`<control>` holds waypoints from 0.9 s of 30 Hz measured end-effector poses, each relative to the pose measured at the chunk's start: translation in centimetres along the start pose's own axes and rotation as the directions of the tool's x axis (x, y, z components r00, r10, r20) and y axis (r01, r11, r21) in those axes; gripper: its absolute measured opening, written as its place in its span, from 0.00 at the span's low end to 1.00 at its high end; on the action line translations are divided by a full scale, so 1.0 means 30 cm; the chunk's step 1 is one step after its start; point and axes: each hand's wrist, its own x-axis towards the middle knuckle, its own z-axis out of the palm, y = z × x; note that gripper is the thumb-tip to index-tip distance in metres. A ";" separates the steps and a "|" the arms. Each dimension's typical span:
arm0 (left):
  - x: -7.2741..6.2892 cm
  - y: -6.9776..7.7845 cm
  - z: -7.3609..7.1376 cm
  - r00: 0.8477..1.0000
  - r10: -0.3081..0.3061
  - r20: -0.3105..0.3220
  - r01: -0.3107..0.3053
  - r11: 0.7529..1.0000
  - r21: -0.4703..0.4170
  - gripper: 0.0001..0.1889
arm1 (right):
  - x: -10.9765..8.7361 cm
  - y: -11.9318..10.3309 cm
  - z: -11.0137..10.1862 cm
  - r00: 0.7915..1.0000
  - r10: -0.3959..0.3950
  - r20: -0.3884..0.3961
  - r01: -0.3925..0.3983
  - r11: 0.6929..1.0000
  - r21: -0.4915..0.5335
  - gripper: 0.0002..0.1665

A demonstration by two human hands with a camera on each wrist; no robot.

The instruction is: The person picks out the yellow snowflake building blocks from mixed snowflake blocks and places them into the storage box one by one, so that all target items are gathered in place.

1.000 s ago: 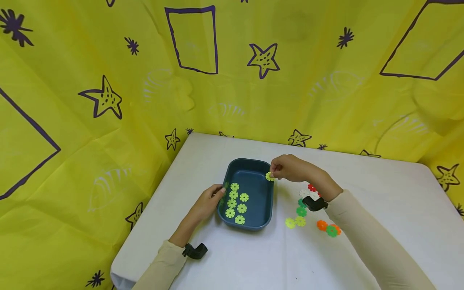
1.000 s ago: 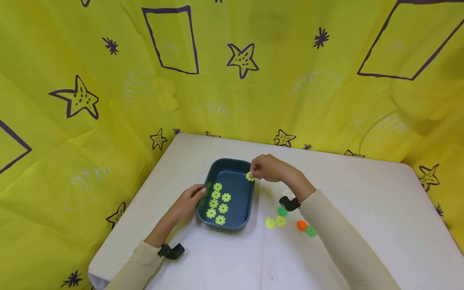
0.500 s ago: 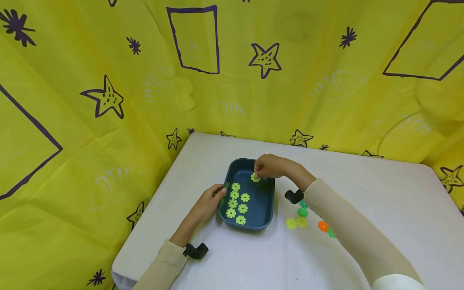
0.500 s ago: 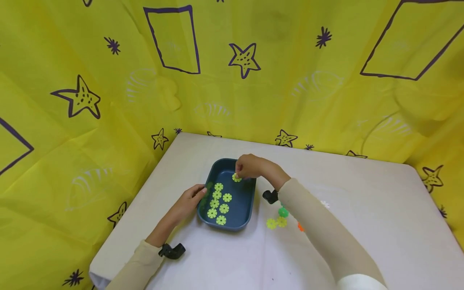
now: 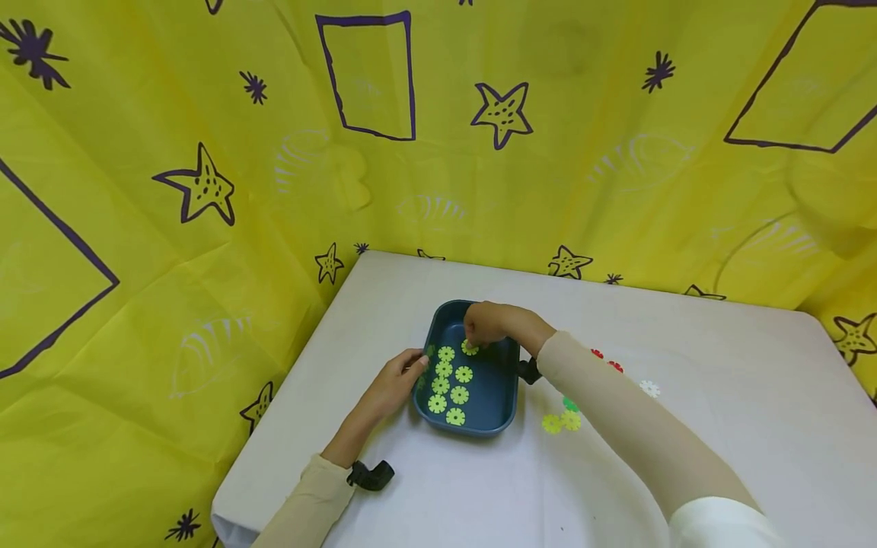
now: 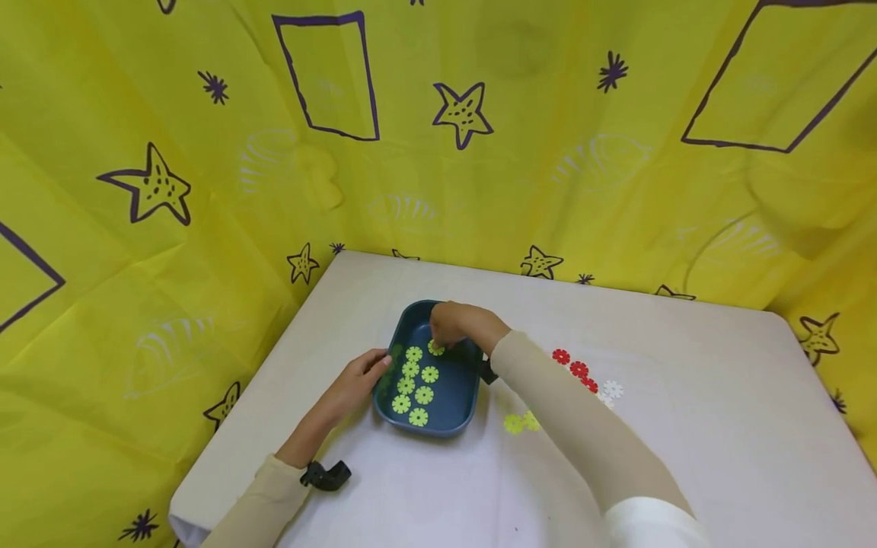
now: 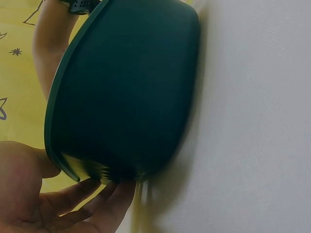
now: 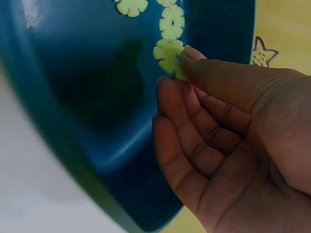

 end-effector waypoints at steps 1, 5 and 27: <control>0.000 -0.001 0.000 1.000 0.000 0.000 0.000 1.000 0.001 0.24 | 0.005 -0.006 0.003 1.000 0.007 0.006 -0.007 1.000 -0.004 0.08; 0.001 -0.004 -0.001 1.000 0.000 -0.005 0.000 1.000 0.010 0.24 | 0.026 -0.025 0.013 0.999 0.035 0.028 -0.034 0.999 -0.025 0.08; 0.001 -0.006 -0.001 1.000 -0.016 0.015 0.016 1.000 0.003 0.26 | 0.073 -0.065 0.059 0.988 0.150 0.030 -0.145 0.981 -0.130 0.12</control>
